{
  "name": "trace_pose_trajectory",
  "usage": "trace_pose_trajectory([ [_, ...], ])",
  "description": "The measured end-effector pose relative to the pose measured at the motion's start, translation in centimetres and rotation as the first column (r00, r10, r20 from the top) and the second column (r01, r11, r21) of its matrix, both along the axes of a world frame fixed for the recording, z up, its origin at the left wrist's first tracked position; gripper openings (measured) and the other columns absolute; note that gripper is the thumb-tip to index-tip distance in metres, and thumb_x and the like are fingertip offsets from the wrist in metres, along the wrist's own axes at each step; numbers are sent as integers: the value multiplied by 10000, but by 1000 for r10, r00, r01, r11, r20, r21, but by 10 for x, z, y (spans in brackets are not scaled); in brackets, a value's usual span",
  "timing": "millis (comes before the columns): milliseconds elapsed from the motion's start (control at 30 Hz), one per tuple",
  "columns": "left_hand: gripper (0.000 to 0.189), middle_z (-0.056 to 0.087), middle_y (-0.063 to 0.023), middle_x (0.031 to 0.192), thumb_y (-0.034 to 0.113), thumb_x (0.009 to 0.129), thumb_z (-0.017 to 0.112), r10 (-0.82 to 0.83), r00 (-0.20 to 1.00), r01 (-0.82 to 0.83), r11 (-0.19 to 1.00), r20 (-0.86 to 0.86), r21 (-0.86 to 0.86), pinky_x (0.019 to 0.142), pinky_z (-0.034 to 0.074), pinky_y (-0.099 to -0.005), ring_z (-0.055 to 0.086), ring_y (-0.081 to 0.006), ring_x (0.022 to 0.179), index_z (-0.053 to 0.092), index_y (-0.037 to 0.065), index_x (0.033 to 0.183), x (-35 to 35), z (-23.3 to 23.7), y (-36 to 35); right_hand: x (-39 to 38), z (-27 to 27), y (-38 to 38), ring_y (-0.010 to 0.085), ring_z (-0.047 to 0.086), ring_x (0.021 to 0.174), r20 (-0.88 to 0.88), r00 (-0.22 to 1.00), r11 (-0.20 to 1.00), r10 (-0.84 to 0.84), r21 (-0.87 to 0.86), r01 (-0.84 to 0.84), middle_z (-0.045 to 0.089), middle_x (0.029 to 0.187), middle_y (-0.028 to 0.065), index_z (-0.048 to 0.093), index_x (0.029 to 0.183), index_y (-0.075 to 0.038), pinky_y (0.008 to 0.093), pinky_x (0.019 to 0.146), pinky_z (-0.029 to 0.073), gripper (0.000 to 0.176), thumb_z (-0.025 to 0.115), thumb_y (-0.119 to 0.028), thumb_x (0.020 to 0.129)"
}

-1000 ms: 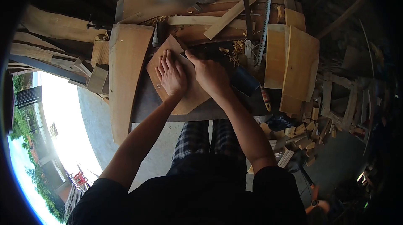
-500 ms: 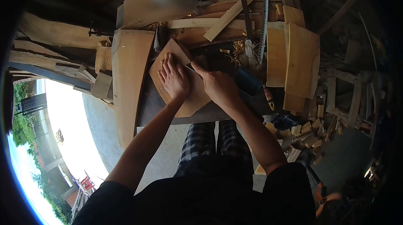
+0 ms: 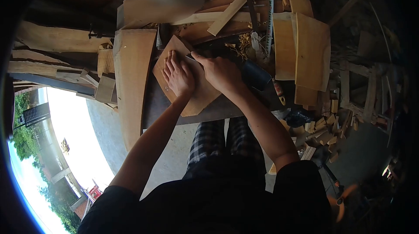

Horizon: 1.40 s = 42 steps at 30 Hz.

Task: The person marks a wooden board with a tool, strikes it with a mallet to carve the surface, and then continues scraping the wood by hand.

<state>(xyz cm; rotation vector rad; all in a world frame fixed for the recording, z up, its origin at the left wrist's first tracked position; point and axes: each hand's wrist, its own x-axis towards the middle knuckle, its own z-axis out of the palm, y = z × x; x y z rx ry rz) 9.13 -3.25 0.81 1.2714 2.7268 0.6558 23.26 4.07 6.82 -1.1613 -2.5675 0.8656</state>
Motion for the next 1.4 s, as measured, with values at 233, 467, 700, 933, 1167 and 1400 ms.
trace_pose_trajectory([
  [233,546,339,-60,1625,307,1038,384,6,1000,-6,1000,4,-20,1238,131,-523,238,-309,1527,354,103,1544,1,-3,-4,-6,-2,-7,382,720,718,0,1000,999,-29,-32,29,696,763,220,575,1425,-320,519,649,591,546,539,-106,925],
  [467,556,330,-65,1627,297,1028,392,12,999,-11,999,35,-37,1245,104,-521,224,-312,1531,342,105,1548,-1,2,0,0,16,-3,382,720,750,61,998,992,16,-127,-8,714,835,205,572,1428,-275,506,678,590,518,531,-111,939],
  [700,549,358,-74,1607,297,1031,391,0,1000,0,1000,-3,-1,1236,129,-504,249,-318,1517,350,93,1540,-1,-2,2,2,1,1,376,718,783,-20,999,998,40,-47,-41,715,898,215,587,1412,-259,489,688,591,476,507,-120,964],
  [933,543,383,-79,1588,294,1033,390,-3,998,2,1000,-67,-2,1225,156,-484,278,-319,1499,356,89,1535,-1,-5,0,-15,8,10,387,715,759,34,999,999,6,-53,-4,713,855,212,601,1399,-267,494,698,593,479,506,-117,954],
  [1167,548,384,-95,1587,300,1034,385,-16,998,17,1000,-66,19,1217,168,-488,297,-327,1486,350,93,1541,0,-4,-1,-20,10,11,370,723,769,-23,1000,999,7,-46,-8,722,901,202,616,1385,-236,484,689,597,490,512,-96,927],
  [1400,574,340,-74,1620,314,1036,374,-8,999,10,999,44,-36,1237,113,-526,232,-314,1529,325,82,1558,2,6,-5,-17,0,11,355,728,774,-37,999,998,0,-63,-2,726,872,185,634,1366,-255,474,682,598,455,518,-125,945],
])
